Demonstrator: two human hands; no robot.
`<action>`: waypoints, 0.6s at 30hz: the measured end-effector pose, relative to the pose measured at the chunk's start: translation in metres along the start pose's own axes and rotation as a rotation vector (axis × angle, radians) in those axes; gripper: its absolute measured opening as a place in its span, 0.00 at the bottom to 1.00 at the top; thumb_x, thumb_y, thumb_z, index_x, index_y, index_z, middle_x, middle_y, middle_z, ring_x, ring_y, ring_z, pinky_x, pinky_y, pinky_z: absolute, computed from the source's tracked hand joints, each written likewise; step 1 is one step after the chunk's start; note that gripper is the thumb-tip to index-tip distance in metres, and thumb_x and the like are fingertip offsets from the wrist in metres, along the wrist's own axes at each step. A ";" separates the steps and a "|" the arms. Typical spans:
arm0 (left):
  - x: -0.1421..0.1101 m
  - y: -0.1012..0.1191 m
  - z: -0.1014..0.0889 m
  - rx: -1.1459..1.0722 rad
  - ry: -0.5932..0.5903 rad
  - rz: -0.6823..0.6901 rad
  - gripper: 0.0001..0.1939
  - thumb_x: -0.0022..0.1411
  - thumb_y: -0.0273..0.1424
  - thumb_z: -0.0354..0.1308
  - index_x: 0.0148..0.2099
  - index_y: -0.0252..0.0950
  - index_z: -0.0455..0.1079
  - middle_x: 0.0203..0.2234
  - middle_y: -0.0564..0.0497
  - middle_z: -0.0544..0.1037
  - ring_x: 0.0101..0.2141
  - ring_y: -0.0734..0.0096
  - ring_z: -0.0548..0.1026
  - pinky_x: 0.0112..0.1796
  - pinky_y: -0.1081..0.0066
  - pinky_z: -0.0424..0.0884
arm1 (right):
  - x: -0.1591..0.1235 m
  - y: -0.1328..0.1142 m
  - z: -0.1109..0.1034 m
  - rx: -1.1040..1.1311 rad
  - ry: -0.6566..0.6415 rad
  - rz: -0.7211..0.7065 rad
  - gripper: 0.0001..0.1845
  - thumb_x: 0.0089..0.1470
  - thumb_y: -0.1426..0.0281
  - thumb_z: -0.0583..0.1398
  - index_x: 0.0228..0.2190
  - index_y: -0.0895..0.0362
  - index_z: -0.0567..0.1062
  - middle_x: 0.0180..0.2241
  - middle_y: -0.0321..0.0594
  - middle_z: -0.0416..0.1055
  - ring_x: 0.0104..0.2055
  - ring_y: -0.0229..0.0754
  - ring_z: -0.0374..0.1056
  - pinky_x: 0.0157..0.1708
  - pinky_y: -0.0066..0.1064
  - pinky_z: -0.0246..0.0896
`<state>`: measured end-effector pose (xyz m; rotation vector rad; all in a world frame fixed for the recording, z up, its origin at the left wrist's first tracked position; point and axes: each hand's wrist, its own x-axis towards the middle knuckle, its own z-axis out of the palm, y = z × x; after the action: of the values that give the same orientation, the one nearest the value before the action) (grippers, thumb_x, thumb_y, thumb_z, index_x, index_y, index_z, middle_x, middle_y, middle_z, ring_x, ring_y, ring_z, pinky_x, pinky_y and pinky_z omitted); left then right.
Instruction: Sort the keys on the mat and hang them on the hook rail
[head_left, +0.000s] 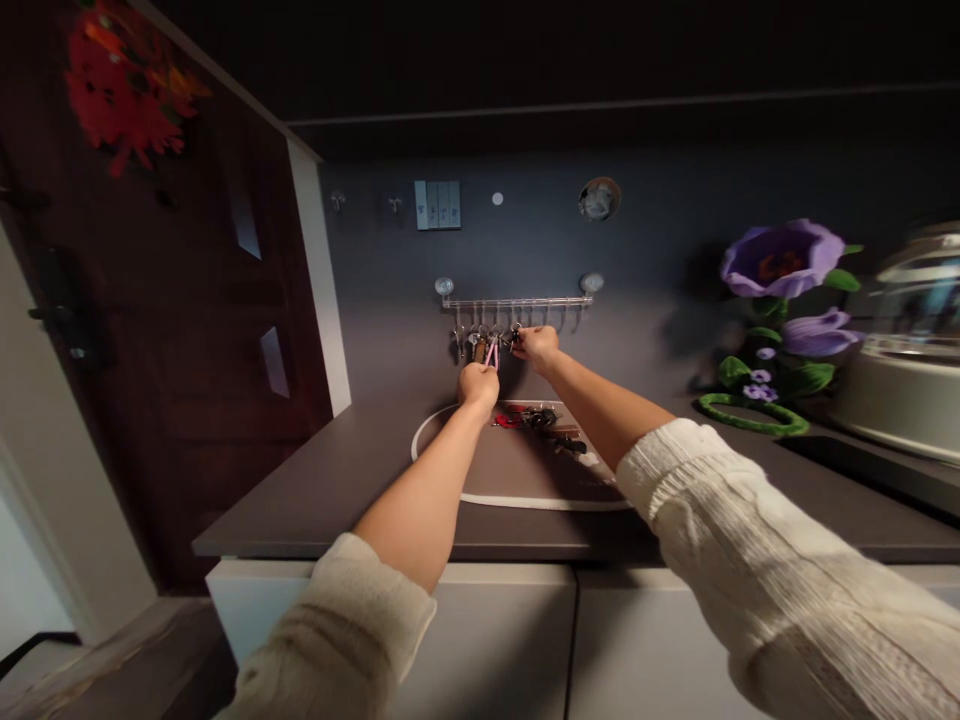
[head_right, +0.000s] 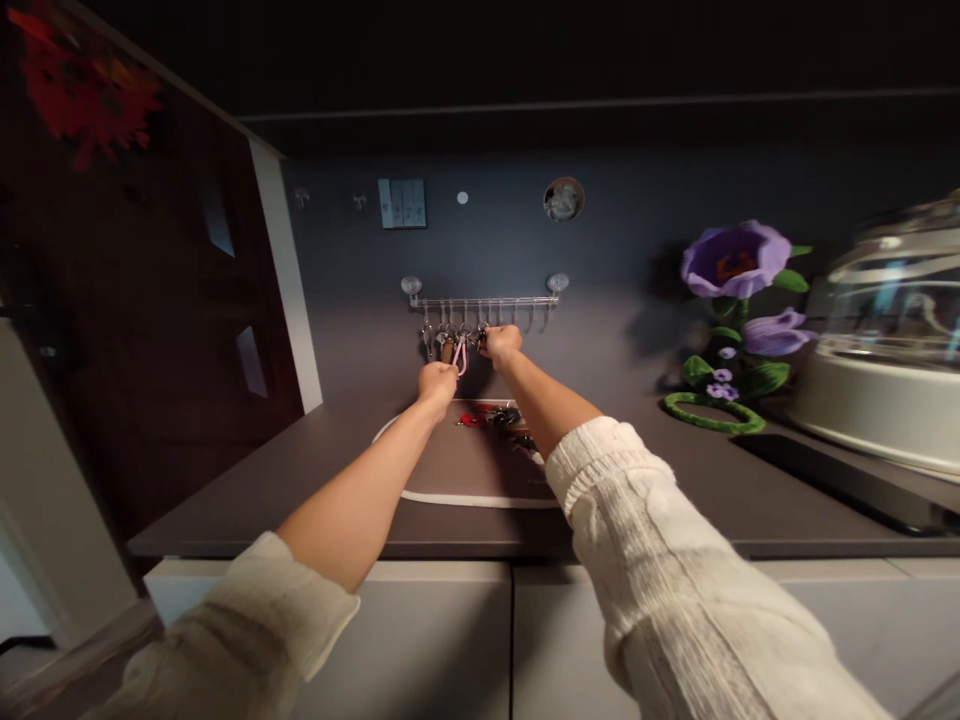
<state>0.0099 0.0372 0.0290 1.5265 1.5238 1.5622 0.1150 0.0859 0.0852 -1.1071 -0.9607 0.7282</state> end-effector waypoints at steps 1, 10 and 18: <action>0.000 -0.001 0.000 -0.003 0.001 0.002 0.08 0.48 0.29 0.52 0.23 0.34 0.71 0.19 0.48 0.73 0.24 0.69 0.71 0.26 0.73 0.61 | 0.000 0.001 0.000 0.000 -0.011 -0.001 0.06 0.48 0.77 0.55 0.21 0.61 0.67 0.16 0.33 0.61 0.19 0.30 0.61 0.21 0.26 0.65; 0.001 -0.002 0.002 0.012 0.003 -0.003 0.08 0.49 0.29 0.52 0.24 0.33 0.71 0.21 0.47 0.75 0.23 0.70 0.71 0.25 0.73 0.61 | 0.001 0.006 -0.003 -0.067 -0.042 -0.032 0.06 0.48 0.75 0.56 0.21 0.60 0.66 0.17 0.33 0.62 0.19 0.29 0.60 0.22 0.23 0.60; -0.007 -0.004 0.004 -0.007 -0.084 0.086 0.10 0.51 0.30 0.52 0.22 0.33 0.70 0.17 0.50 0.72 0.22 0.72 0.70 0.27 0.74 0.63 | -0.017 0.000 -0.024 -0.114 -0.103 -0.049 0.05 0.45 0.77 0.57 0.20 0.61 0.67 0.17 0.34 0.63 0.18 0.28 0.56 0.20 0.22 0.54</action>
<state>0.0139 0.0337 0.0220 1.6518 1.4226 1.5282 0.1291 0.0616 0.0772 -1.1502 -1.1246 0.7027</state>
